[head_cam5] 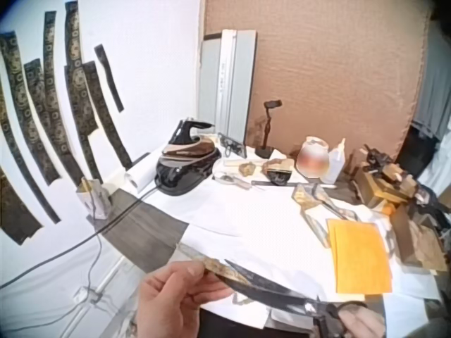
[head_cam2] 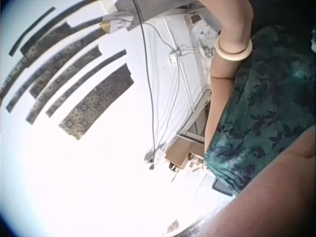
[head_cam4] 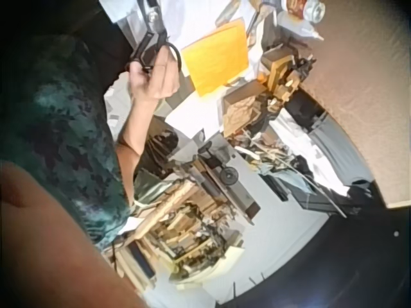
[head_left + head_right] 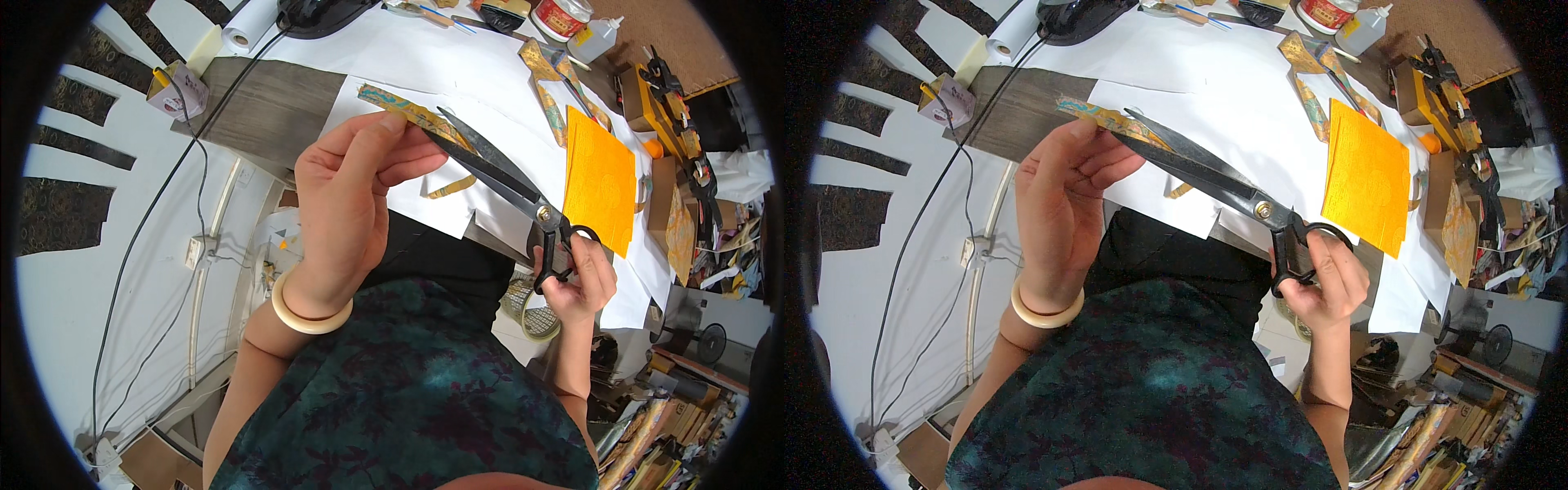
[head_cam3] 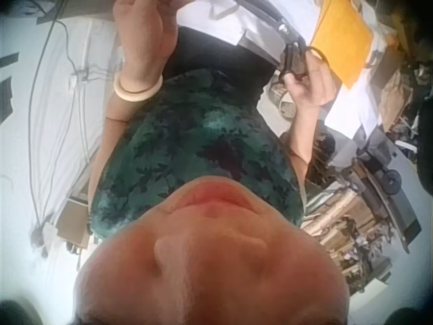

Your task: The person cuts a narrow strip of patterned fabric using scissors, then places it on a larger piece of fabric and uses a yellow tool to press or mark along the strip. The person continues cutting the strip into smaller pieces.

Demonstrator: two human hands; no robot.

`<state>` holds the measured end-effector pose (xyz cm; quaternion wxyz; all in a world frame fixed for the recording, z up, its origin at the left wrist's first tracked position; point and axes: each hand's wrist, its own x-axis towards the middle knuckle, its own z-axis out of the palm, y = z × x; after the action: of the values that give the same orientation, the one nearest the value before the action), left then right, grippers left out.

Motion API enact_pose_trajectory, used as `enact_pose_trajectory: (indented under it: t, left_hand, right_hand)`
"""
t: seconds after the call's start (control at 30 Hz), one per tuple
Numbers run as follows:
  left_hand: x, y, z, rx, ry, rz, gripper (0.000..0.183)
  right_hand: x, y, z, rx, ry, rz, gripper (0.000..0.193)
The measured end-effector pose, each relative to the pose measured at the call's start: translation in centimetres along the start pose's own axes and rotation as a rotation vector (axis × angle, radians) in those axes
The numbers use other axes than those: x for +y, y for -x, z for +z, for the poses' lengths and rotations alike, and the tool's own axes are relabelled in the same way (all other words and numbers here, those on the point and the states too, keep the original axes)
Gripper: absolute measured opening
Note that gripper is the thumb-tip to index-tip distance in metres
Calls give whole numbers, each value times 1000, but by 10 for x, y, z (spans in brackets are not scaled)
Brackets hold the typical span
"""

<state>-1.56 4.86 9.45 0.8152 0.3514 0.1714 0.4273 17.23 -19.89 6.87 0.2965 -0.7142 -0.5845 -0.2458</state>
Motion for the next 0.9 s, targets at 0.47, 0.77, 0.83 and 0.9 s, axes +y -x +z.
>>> enact_pose_trajectory:
  t: [0.47, 0.77, 0.83, 0.9]
  left_hand:
    - [-2, 0, -1, -41, -4, 2, 23]
    - [0, 1, 2, -29, -35, -27, 24]
    - [0, 1, 3, -26, -61, -28, 23]
    - [-3, 0, 1, -28, -92, -12, 22]
  right_hand:
    - [9, 0, -3, -37, -17, -29, 47]
    - [10, -7, -7, -40, 46, -104, 39]
    - [10, -5, -4, -23, 13, -55, 39]
    - [6, -3, 4, 16, -50, 39, 41]
